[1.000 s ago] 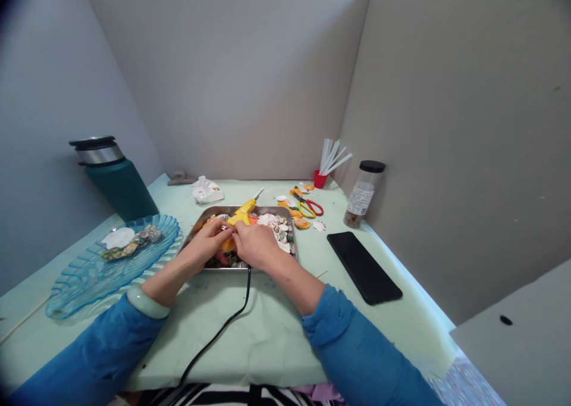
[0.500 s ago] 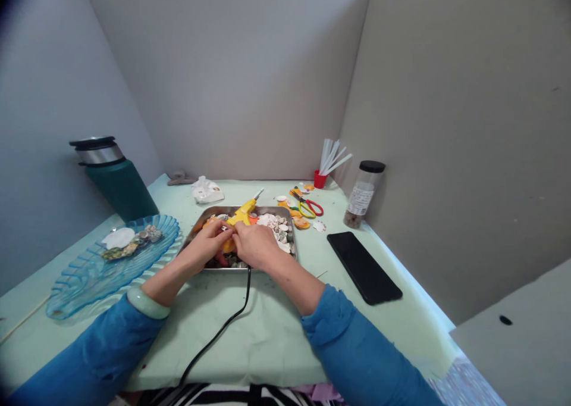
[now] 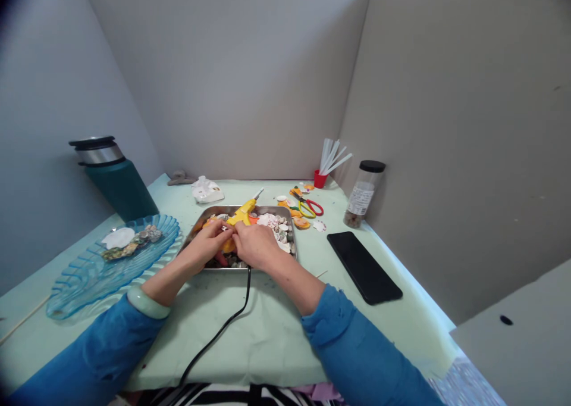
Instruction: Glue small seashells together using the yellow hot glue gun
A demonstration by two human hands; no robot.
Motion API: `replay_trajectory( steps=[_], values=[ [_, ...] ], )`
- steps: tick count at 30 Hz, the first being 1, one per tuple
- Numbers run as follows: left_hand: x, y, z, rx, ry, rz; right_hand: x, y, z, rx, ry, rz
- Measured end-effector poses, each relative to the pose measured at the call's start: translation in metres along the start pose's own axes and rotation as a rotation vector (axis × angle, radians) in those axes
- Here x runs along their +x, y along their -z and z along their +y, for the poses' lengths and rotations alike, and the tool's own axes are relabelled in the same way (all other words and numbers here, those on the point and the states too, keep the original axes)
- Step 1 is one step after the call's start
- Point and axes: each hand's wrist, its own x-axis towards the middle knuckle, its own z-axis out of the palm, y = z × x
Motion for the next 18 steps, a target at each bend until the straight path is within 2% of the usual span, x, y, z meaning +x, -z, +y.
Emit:
replay_trajectory(
  steps=[18],
  values=[
    [0.0001, 0.0007, -0.0003, 0.028, -0.01, 0.004, 0.0004, -0.0015, 0.0012, 0.002, 0.007, 0.005]
  ],
)
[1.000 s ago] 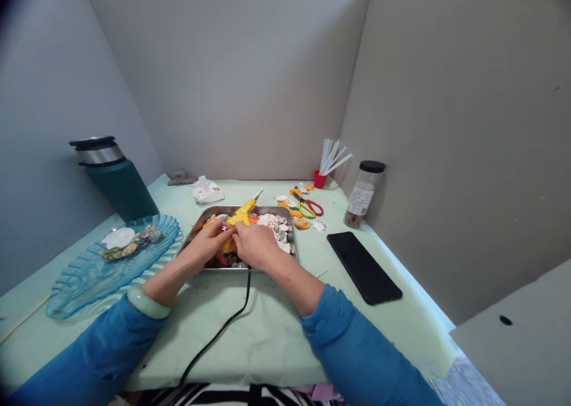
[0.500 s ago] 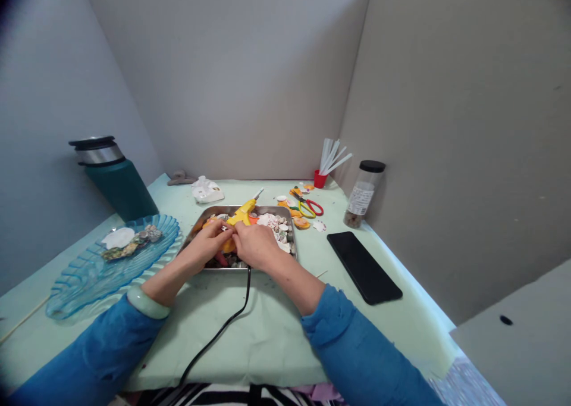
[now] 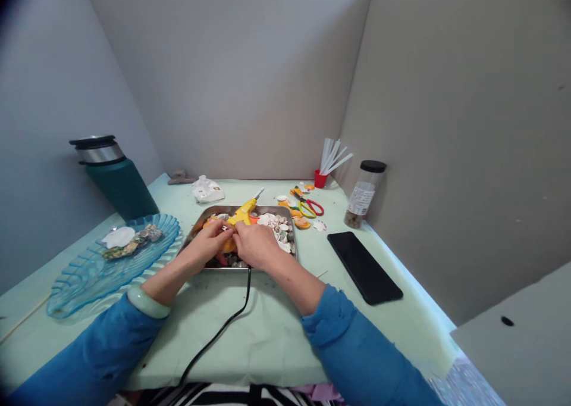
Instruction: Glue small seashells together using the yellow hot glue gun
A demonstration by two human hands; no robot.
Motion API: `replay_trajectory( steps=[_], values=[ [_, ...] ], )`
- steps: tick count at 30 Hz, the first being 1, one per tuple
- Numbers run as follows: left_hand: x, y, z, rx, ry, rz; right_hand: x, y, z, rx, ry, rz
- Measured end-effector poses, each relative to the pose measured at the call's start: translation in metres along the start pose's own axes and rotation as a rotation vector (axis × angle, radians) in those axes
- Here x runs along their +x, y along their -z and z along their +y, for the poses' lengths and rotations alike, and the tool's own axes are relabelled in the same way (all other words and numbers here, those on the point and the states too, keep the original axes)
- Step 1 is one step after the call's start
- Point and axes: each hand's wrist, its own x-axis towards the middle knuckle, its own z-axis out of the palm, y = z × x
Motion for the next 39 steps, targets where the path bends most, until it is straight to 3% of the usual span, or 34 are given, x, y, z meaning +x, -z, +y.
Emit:
replay_trajectory(
  steps=[8, 21, 39],
  values=[
    [0.0019, 0.0004, -0.0042, 0.015, -0.01, 0.011, -0.0004, 0.0002, 0.0001, 0.008, 0.0, -0.017],
    [0.0005, 0.0016, -0.0026, 0.235, -0.065, 0.011, -0.0005, 0.0024, -0.001, -0.014, 0.001, -0.041],
    [-0.0019, 0.0012, 0.0023, 0.228, -0.075, 0.031, -0.0007, 0.0035, -0.0021, -0.02, -0.006, -0.036]
  ],
)
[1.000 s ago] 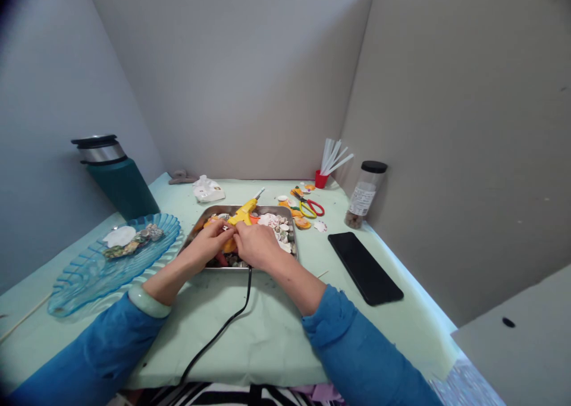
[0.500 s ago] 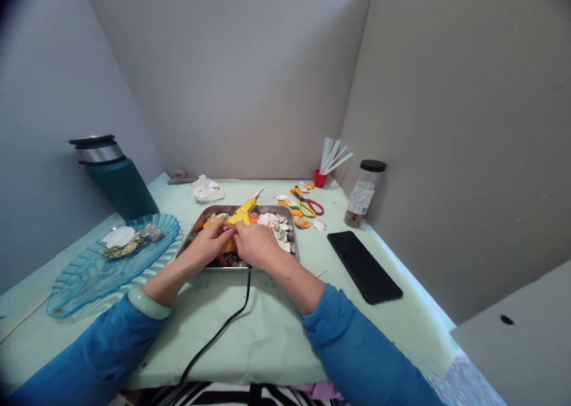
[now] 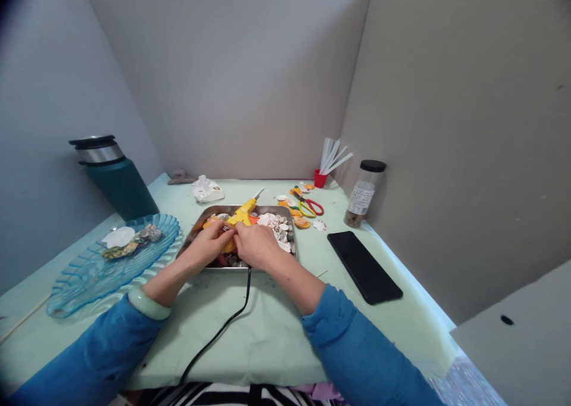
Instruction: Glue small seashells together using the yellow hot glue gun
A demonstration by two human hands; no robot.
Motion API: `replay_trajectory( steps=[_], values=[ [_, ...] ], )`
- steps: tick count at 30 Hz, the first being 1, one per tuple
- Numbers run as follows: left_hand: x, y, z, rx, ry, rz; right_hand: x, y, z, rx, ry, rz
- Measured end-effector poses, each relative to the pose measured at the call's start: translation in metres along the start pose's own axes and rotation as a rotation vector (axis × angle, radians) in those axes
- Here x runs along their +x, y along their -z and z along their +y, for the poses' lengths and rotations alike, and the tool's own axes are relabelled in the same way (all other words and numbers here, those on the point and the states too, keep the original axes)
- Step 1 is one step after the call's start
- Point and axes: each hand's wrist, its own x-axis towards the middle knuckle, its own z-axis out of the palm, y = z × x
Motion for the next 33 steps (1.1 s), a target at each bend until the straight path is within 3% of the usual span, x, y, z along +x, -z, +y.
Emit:
replay_trajectory(
  steps=[9, 21, 33],
  values=[
    [0.001, 0.0, -0.002, -0.049, 0.035, -0.022, 0.0, 0.001, 0.0, 0.018, -0.004, -0.007],
    [-0.004, -0.001, 0.016, -0.351, 0.169, 0.008, -0.002, 0.001, 0.0, 0.026, -0.018, 0.055],
    [-0.006, 0.001, 0.018, -0.45, 0.15, -0.028, -0.001, 0.0, -0.001, 0.024, -0.031, 0.078]
  ],
)
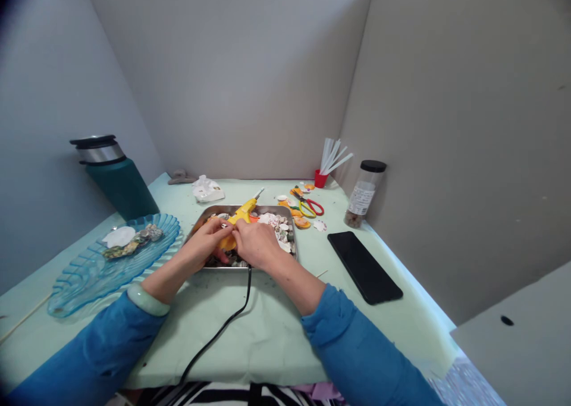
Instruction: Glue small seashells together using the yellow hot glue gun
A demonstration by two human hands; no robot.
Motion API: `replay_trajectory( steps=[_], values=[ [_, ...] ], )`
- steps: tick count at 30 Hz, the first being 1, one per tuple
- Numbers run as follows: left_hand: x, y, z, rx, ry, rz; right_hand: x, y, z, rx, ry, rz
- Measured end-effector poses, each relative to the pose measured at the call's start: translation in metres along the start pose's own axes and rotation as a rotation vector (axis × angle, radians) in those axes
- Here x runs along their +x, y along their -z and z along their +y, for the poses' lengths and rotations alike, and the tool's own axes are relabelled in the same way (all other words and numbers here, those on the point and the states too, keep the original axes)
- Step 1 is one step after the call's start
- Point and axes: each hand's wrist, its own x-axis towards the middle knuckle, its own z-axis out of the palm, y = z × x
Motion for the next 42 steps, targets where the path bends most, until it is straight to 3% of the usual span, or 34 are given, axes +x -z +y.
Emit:
replay_trajectory(
  steps=[42],
  values=[
    [0.0012, 0.0031, -0.0024, 0.001, -0.005, 0.011, -0.001, 0.0003, -0.0005, 0.029, 0.032, -0.009]
  ],
)
